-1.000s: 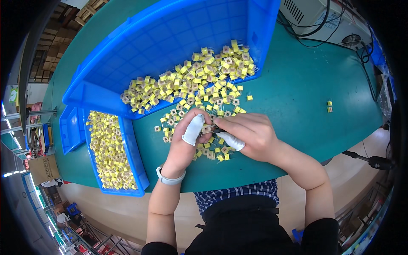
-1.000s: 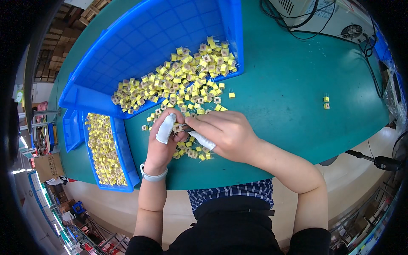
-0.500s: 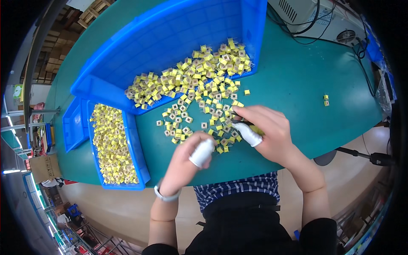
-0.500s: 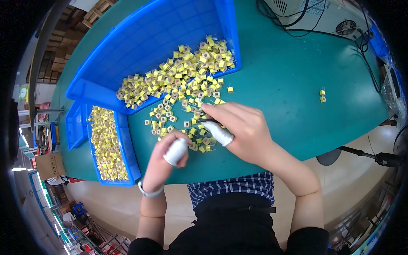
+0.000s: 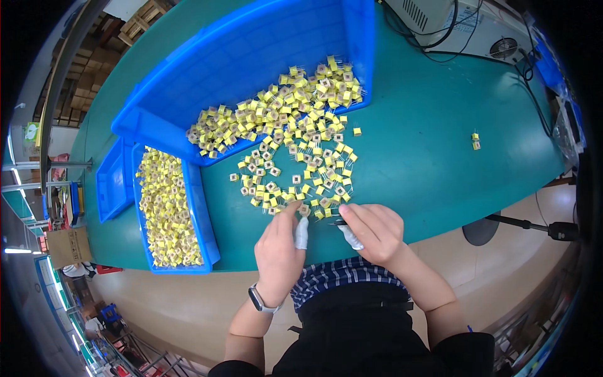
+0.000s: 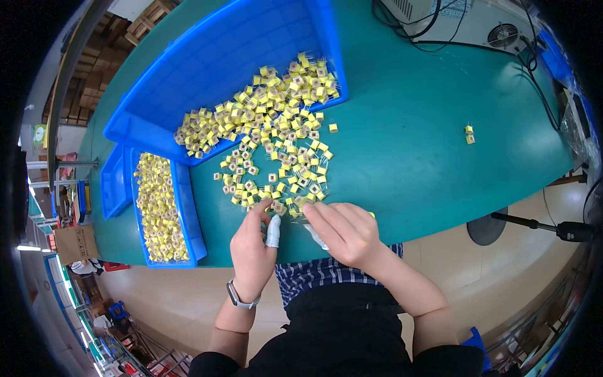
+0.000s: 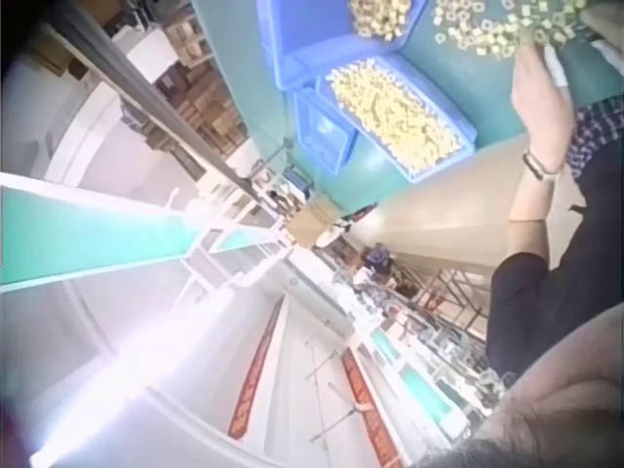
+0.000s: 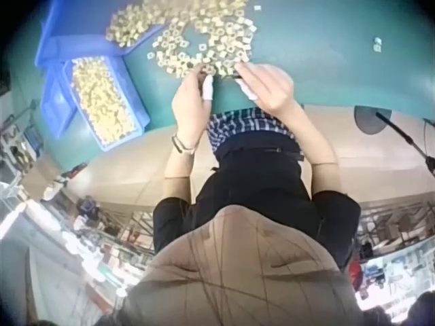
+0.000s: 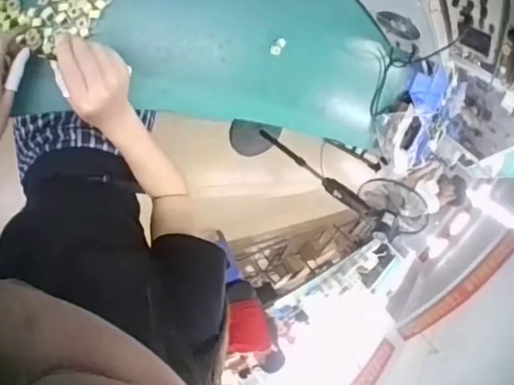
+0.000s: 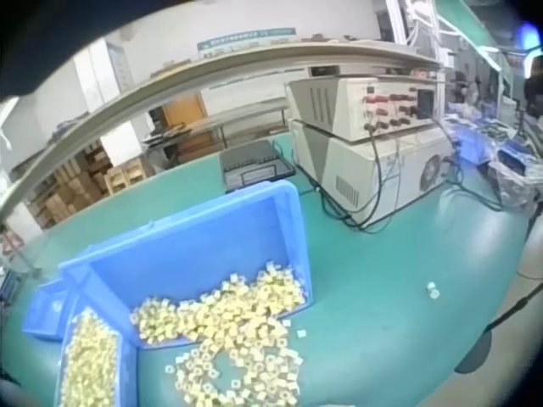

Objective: The person picks up a transformer from the table, trims its metal pins using shears, and places it back onto the table, repeating the process for several others.

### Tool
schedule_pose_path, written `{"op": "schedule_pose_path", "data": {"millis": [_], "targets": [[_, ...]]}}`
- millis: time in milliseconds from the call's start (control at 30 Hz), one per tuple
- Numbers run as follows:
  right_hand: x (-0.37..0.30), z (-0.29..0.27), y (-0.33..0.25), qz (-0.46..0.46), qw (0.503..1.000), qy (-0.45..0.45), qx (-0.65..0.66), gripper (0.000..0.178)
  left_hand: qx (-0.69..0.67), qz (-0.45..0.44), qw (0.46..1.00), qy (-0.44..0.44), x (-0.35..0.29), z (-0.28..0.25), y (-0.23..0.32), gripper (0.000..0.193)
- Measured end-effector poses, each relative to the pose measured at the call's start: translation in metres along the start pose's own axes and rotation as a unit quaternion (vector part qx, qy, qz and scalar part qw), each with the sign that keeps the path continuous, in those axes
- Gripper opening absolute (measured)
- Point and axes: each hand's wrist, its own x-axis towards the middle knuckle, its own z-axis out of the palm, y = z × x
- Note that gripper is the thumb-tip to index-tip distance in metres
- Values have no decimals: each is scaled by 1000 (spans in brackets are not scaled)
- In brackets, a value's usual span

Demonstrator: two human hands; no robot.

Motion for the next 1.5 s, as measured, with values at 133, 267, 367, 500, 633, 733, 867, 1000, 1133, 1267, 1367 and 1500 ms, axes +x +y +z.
{"op": "schedule_pose_path", "data": {"millis": [133,267,367,500,633,733,867,1000,1133,1267,1367,1500], "targets": [[-1,2,-1,-12,1000,11,-13,42,36,-3,999,13,2,5,-3,34],[0,2,-2,-21,1000,3,-7,42,18,-35,998,42,1,14,-3,31],[-1,1,-3,-27,1000,-10,-12,44,-64,-13,996,64,1,18,-8,28],[-1,2,-4,-32,999,-28,-9,42,-140,9,985,98,-5,20,-12,22],[0,3,-5,-36,998,-40,-17,41,-200,17,973,114,-8,28,-19,19],[0,5,-7,-41,998,-49,-22,41,-245,16,961,130,-13,34,-25,18],[0,5,-7,-34,998,-56,-22,43,-405,-65,909,74,-21,32,-23,16],[6,3,-11,-5,996,-93,-2,41,-426,35,903,33,-16,36,-40,13],[14,2,-17,32,987,-142,70,45,-431,38,900,43,-19,34,-46,13],[19,4,-22,49,983,-148,101,42,-475,-2,877,75,-19,36,-45,21],[19,5,-24,60,977,-165,123,42,-460,13,884,87,-18,37,-46,23],[20,4,-26,77,975,-164,128,38,-454,-7,887,82,-19,34,-43,26]]}}
